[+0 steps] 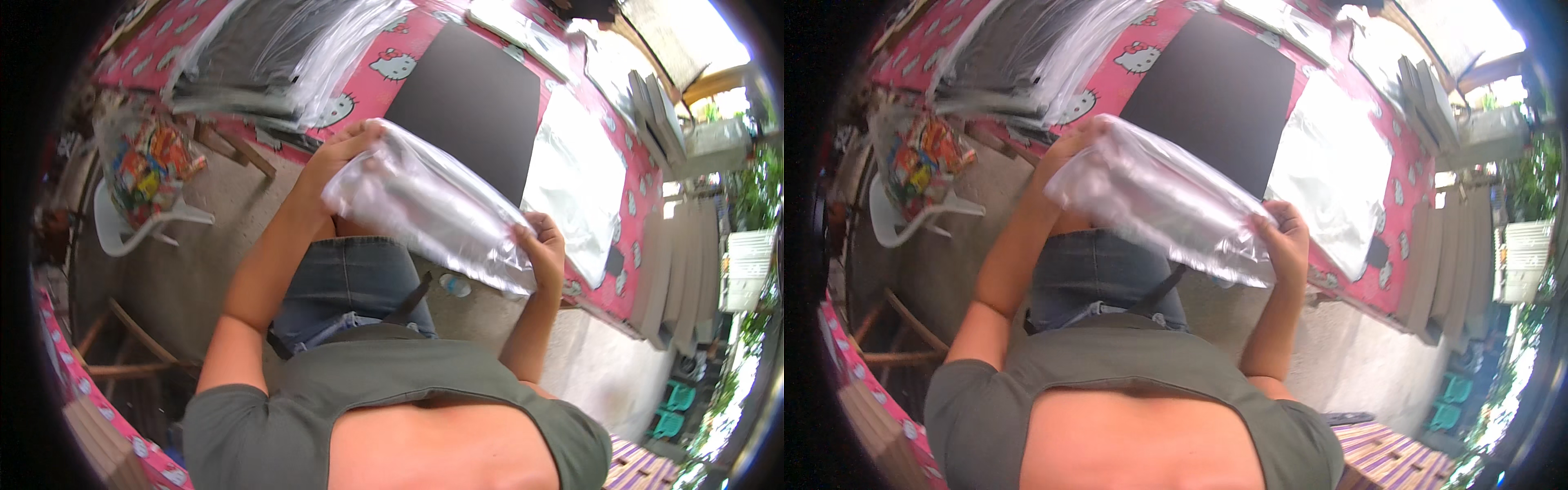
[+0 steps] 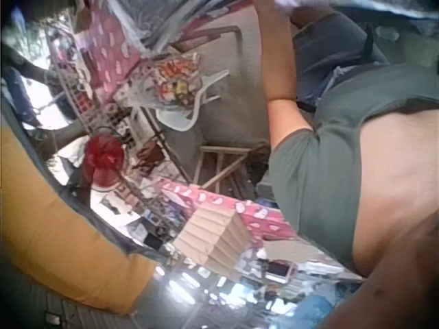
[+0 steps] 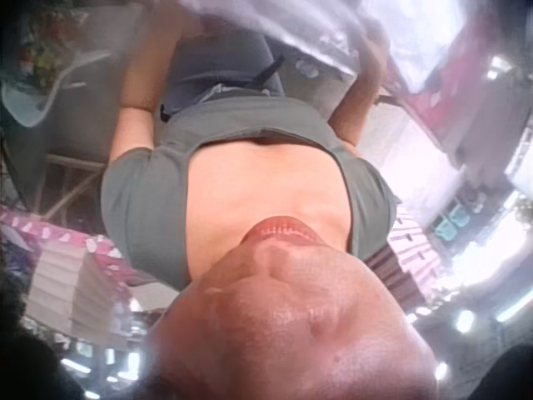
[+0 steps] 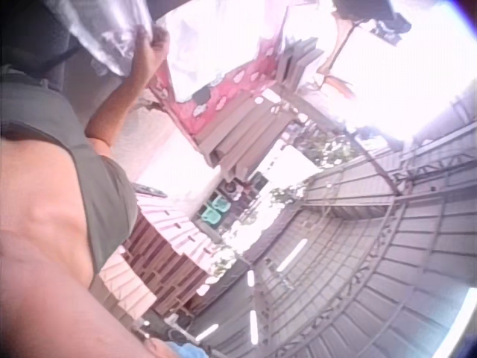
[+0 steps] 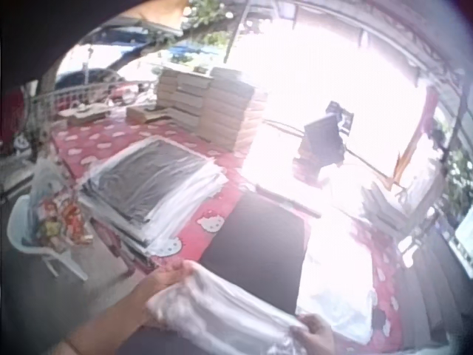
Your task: The person slides folders into plastic bags by hand and places them in a stack on a table.
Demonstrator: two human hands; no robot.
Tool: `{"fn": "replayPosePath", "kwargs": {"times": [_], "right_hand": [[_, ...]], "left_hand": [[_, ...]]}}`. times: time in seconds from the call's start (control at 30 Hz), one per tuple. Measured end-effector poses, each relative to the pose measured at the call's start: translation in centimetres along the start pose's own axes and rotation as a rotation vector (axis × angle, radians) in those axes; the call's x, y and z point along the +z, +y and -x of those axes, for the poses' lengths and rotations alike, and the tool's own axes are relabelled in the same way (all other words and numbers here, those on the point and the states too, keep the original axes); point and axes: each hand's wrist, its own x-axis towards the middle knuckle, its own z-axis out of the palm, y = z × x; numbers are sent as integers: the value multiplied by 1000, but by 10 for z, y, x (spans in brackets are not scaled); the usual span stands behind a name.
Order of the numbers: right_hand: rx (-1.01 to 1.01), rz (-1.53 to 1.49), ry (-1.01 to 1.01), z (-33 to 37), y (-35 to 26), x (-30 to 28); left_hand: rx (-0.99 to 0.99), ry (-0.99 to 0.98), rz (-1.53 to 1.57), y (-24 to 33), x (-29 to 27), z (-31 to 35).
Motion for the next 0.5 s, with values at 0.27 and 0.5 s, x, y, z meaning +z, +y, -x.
{"fn": "replayPosePath", "kwargs": {"times": [0.27, 0.5], "right_hand": [[-272, 946, 463, -41, 28, 22], [121, -328, 184, 72, 59, -24]], "left_hand": [[713, 515, -1390, -48, -16, -47], [107, 411, -784, -43, -18, 89]]}}
